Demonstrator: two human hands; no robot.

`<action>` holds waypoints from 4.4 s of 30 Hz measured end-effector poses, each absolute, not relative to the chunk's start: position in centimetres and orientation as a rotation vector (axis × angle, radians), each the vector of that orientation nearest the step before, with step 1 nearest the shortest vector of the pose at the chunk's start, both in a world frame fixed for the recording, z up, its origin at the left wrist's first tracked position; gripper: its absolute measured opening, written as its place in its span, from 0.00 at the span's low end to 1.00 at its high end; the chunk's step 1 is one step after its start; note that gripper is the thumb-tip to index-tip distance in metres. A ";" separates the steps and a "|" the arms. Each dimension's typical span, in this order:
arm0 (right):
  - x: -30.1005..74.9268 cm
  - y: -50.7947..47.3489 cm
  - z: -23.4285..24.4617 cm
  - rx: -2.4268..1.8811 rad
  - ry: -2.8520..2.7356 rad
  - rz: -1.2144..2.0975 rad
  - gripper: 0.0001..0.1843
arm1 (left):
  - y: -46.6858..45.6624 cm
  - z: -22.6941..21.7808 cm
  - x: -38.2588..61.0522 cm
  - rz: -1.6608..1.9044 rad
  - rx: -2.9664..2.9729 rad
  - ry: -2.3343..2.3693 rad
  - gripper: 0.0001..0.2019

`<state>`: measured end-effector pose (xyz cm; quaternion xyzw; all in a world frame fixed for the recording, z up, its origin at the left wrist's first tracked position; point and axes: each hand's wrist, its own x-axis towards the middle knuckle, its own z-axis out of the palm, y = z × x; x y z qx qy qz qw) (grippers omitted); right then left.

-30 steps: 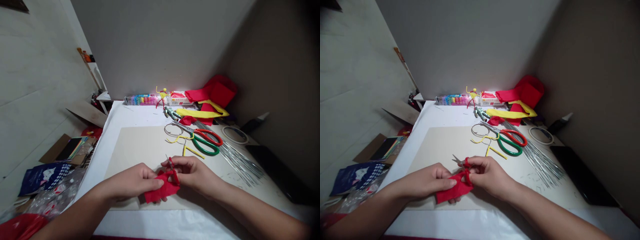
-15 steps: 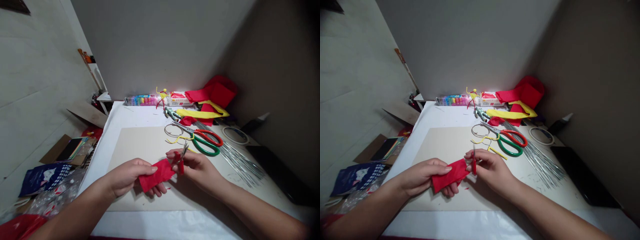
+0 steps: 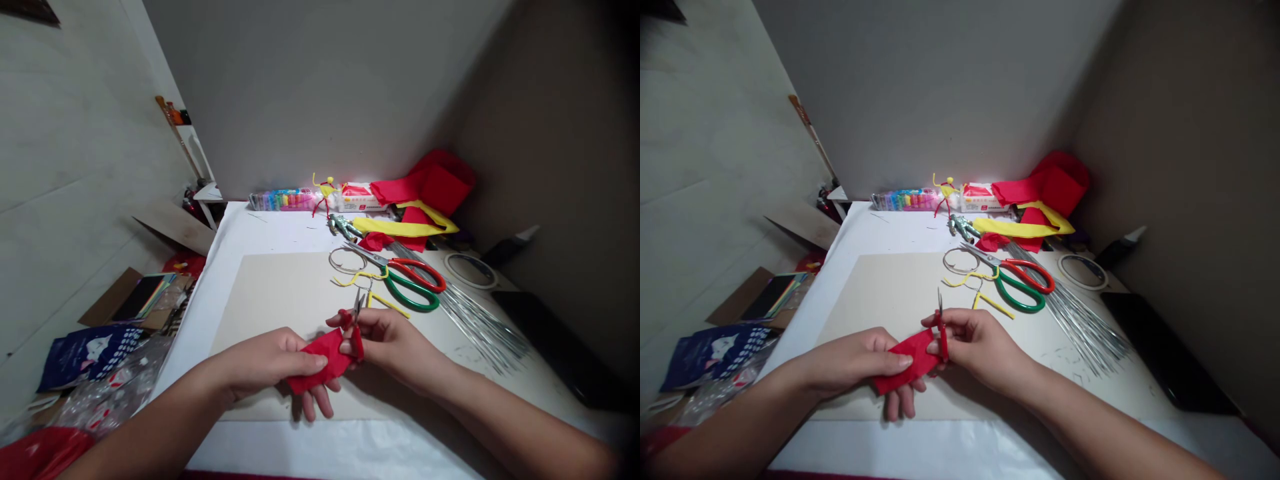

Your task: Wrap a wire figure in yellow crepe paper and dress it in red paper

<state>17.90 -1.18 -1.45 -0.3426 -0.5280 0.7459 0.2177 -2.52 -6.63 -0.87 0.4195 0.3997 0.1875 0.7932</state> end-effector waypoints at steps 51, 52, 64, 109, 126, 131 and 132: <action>17.9 -1.4 -1.5 -0.892 -1.532 1.988 0.15 | -7.2 -0.8 -1.5 0.182 1.078 0.915 0.25; 18.0 -1.3 -1.5 -0.910 -1.527 1.958 0.15 | -7.1 -1.0 -1.7 0.220 1.066 0.943 0.25; 18.1 -2.0 -1.3 -0.882 -1.715 2.241 0.19 | -6.1 -0.8 -3.8 0.726 0.955 1.065 0.24; 17.7 -3.3 -0.8 -0.858 -1.902 2.283 0.19 | -7.0 -0.9 -1.9 0.800 1.127 1.187 0.26; 17.7 -3.5 -1.0 -0.925 -1.880 2.276 0.13 | -7.1 -1.0 -1.7 0.857 1.109 1.149 0.25; 17.6 -3.4 -0.9 -0.948 -1.893 2.262 0.12 | -7.3 -1.0 -1.8 0.862 1.112 1.136 0.25; 17.7 -3.5 -0.8 -0.947 -1.893 2.262 0.12 | -7.3 -1.0 -1.8 0.866 1.110 1.133 0.24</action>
